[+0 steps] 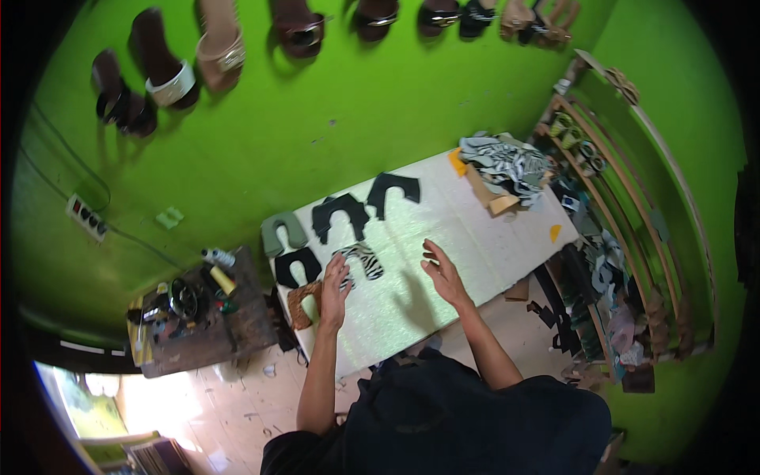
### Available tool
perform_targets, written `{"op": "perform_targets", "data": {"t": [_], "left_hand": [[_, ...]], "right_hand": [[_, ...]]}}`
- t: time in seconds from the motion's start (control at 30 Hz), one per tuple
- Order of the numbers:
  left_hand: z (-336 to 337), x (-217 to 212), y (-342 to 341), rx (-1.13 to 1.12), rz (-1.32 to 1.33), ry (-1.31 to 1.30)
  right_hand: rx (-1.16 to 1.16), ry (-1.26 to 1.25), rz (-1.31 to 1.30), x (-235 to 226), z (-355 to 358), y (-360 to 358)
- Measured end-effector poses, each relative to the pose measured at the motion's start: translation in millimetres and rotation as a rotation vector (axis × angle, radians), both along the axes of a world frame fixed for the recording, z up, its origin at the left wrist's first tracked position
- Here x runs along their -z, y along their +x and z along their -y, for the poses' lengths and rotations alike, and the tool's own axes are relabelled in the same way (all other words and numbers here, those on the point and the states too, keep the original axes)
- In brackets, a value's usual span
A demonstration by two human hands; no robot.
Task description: Organizing and inspecting zebra-patterned shoe upper components on a work table.
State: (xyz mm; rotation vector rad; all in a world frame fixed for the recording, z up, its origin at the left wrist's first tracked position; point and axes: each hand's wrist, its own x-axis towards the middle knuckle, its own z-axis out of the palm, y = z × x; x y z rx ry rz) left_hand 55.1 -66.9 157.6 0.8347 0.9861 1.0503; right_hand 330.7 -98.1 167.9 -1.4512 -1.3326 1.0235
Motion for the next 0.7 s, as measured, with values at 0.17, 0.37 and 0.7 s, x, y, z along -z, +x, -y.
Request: {"op": "perform_targets", "data": {"t": [0.17,0.37,0.7], "left_hand": [[19,-15,71,0.131,0.024,0.015],[38,-29,181,0.263,-0.017,0.073],[70,-36,375,0.409,-0.051,0.074]], "right_hand": [[0.089,0.061,-0.063,-15,30,51],[0.174,0.079,-0.129,-27,73,145],[0.296,0.176,-0.132,-13,135,316]]}}
